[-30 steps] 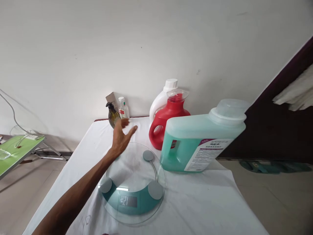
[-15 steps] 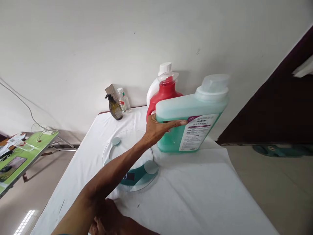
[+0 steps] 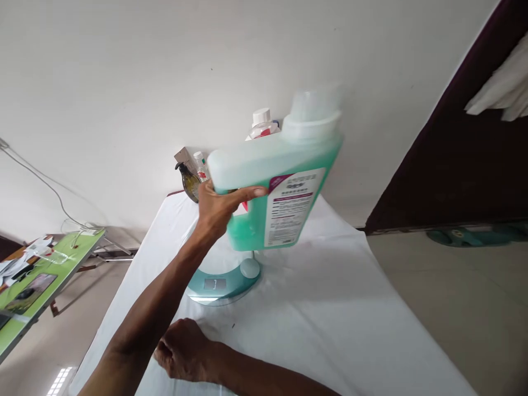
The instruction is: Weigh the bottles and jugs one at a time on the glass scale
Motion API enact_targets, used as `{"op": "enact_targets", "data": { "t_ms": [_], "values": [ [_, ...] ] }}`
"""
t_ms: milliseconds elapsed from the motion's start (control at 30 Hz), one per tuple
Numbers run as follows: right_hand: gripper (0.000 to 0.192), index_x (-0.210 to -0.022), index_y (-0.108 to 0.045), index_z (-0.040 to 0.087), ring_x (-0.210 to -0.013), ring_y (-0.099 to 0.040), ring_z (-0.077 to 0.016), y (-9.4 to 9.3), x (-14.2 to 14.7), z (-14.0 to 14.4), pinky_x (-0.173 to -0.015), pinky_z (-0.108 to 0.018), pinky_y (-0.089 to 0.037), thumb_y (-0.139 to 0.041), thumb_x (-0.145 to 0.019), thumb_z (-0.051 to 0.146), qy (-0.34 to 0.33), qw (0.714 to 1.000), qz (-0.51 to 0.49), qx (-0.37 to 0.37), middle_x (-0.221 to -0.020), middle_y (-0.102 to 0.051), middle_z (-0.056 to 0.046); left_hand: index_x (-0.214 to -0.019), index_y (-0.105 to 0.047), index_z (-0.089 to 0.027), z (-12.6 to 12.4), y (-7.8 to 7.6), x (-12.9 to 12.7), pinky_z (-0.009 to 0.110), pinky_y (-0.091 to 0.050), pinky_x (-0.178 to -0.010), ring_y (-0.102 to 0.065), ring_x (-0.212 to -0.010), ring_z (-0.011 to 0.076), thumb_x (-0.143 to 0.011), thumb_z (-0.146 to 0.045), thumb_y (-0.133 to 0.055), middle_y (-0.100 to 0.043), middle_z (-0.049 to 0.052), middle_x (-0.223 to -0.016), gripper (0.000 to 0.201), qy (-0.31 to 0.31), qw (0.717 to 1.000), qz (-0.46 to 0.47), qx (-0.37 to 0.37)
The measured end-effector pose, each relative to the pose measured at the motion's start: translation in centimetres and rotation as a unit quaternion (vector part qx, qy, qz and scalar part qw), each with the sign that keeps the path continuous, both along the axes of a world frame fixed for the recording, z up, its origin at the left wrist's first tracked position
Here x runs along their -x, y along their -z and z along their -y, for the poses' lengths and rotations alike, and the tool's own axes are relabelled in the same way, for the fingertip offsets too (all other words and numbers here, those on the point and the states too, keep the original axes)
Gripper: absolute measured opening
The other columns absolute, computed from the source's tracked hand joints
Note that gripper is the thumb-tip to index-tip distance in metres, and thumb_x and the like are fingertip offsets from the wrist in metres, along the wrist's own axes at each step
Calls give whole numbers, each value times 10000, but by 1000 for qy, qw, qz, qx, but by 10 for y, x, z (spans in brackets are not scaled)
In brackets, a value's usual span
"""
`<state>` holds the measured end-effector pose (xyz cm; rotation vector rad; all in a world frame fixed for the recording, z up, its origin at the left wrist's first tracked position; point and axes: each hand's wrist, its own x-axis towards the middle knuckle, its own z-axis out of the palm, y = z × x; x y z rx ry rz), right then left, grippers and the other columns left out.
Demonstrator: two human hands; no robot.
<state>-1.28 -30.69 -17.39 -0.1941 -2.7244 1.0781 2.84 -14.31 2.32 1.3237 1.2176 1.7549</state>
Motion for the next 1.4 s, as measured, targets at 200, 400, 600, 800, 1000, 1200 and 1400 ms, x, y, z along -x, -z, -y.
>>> {"op": "enact_targets", "data": {
  "t_ms": [200,400,600,800,1000,1200,1400],
  "values": [
    [181,-985,-686,202,-839,-755,-248,-15,-12,-3,-682,-318,-390,-597,-989,360,7,999,29,24,-1003,-836,-93,-523,-508,-180,50,20,65,232,-273,-430,-329,-470,45,-488,-283,-996,-402,-76,-505,500,-120,993,-16,13],
    [136,-906,-655,207,-793,-723,-212,-15,-15,-3,-669,-299,-367,-633,-982,317,14,998,13,54,-948,-830,-63,-541,-484,-191,71,48,107,239,-270,-429,-317,-451,44,-490,-289,-959,-402,-79,-505,488,-194,981,27,9],
    [163,-850,-612,204,-737,-672,-180,-9,-14,-2,-665,-280,-374,-677,-972,290,20,997,-14,75,-873,-796,-43,-537,-467,-196,69,62,118,251,-276,-445,-314,-465,48,-532,-332,-954,-404,-70,-519,506,-195,980,31,-1],
    [152,-840,-595,205,-729,-658,-175,-7,-16,-1,-667,-295,-355,-665,-972,233,10,998,-29,54,-855,-772,-34,-593,-554,-191,71,63,132,270,-376,-513,-425,-514,90,-596,-524,-952,-479,-41,-550,519,-158,987,-22,-10],
    [172,-826,-578,202,-709,-624,-159,-7,-19,0,-640,-292,-317,-655,-975,238,8,999,-17,34,-847,-769,-27,-887,-697,-203,70,70,168,318,-549,-724,-696,-839,225,-786,-917,-591,-711,72,-828,729,-164,986,-4,-7],
    [237,-763,-532,210,-654,-567,-133,-2,-16,2,-619,-274,-320,-678,-947,248,25,998,-22,59,-771,-713,12,-703,-615,-199,49,123,197,287,-511,-668,-583,-684,162,-868,-696,-655,-621,27,-693,525,-244,968,21,59],
    [267,-766,-503,214,-659,-540,-119,-2,-15,3,-632,-255,-347,-681,-961,253,30,996,-11,81,-760,-692,29,-659,-566,-206,42,166,211,274,-458,-612,-526,-661,151,-866,-564,-691,-564,17,-656,432,-259,961,53,87]
  ]
}}
